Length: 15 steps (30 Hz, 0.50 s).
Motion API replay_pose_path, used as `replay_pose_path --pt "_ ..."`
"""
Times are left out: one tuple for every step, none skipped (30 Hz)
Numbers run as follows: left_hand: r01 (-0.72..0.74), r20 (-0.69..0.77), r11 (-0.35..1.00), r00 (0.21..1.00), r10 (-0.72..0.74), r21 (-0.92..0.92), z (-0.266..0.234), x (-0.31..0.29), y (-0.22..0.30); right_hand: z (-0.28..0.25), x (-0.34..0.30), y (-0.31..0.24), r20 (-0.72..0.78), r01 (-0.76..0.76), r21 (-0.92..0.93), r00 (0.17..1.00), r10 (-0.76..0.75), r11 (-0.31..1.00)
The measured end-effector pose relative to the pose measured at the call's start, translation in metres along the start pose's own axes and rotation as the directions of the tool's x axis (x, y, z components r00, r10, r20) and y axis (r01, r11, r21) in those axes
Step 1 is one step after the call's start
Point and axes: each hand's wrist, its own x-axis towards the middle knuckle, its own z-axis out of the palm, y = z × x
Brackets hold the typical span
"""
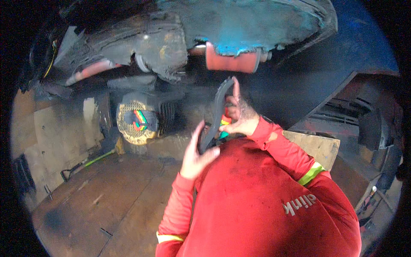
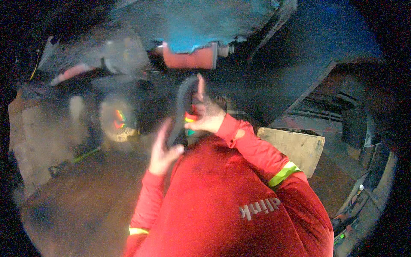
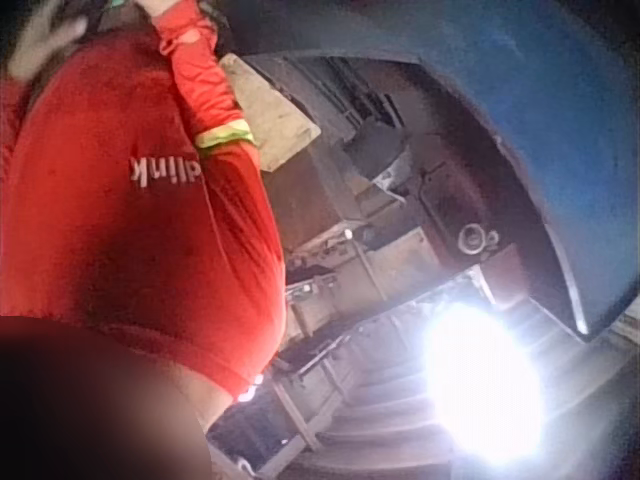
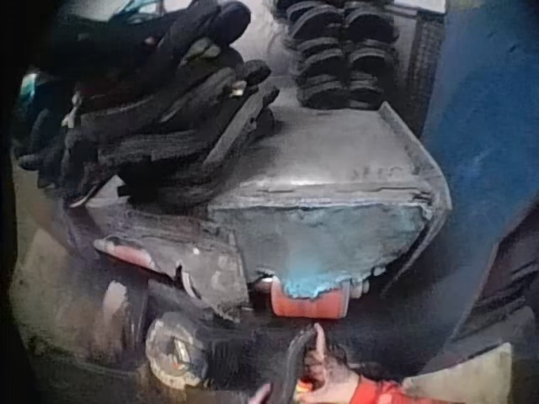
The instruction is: The person sands a large, curved vehicle part using a handheld sanding block. They repeatedly rub the block against the surface, focusing on a specific area, and occasionally pause to reposition the tool.
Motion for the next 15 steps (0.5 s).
replay_pose_path --pt "-0.104 -0.006 0.995 0.995 0.104 0.005 -0.001 0.025 0.006 0.0 0.001 0.002 0.02 0.06 0.013 0.998 -0.06 0.998" --pt "-0.134 0.006 0.977 0.991 0.135 0.167 -0.002 0.052 0.013 -0.002 0.003 0.003 0.013 0.018 0.0 1.0 -0.018 1.0" --pt "-0.203 -0.012 0.967 0.978 0.207 0.155 0.004 0.076 0.019 -0.006 0.006 0.004 0.031 0.008 -0.028 0.999 -0.007 1.0" --pt "-0.125 0.021 0.988 0.992 0.124 0.088 0.009 0.099 0.025 -0.009 0.007 0.004 0.045 -0.006 -0.056 0.999 0.009 0.998" --pt "-0.041 0.045 0.987 0.998 0.048 -0.157 0.016 0.112 0.028 -0.014 0.013 0.004 0.089 -0.023 -0.14 0.995 0.035 0.99" --pt "-0.063 0.07 0.99 0.995 0.072 -0.122 0.023 0.122 0.031 -0.017 0.016 0.004 0.115 -0.076 -0.198 0.988 0.1 0.977" --pt "-0.171 0.015 0.979 0.985 0.171 0.109 0.028 0.128 0.032 -0.02 0.019 0.005 0.152 -0.035 -0.335 0.984 0.091 0.942" --pt "-0.124 -0.035 0.984 0.991 0.129 0.126 0.032 0.131 0.034 -0.023 0.018 0.005 0.191 0.072 -0.284 0.981 -0.017 0.956" --pt "-0.055 -0.072 0.988 0.995 0.066 0.145 0.035 0.13 0.035 -0.024 0.017 0.006 0.138 0.02 -0.244 0.99 0.014 0.969" --pt "-0.022 -0.115 0.98 0.992 0.046 0.198 0.037 0.127 0.035 -0.025 0.015 0.006 0.149 0.092 -0.225 0.987 -0.059 0.97" --pt "0.008 -0.159 0.968 0.987 0.033 0.25 0.039 0.125 0.036 -0.025 0.013 0.007 0.124 0.094 -0.217 0.99 -0.068 0.972" --pt "-0.014 -0.195 0.956 0.978 0.074 0.293 0.04 0.125 0.037 -0.026 0.012 0.006 0.116 0.11 -0.219 0.989 -0.087 0.969" --pt "0.027 -0.184 0.941 0.982 0.038 0.337 0.041 0.127 0.037 -0.027 0.01 0.005 0.098 0.03 -0.135 0.995 -0.017 0.99" --pt "0.009 -0.165 0.926 0.985 0.058 0.377 0.042 0.132 0.038 -0.029 0.011 0.003 0.111 -0.022 -0.061 0.993 0.028 0.998" --pt "-0.01 -0.143 0.909 0.987 0.077 0.417 0.042 0.138 0.038 -0.032 0.012 0.001 0.164 0.001 0.029 0.986 -0.005 1.0"
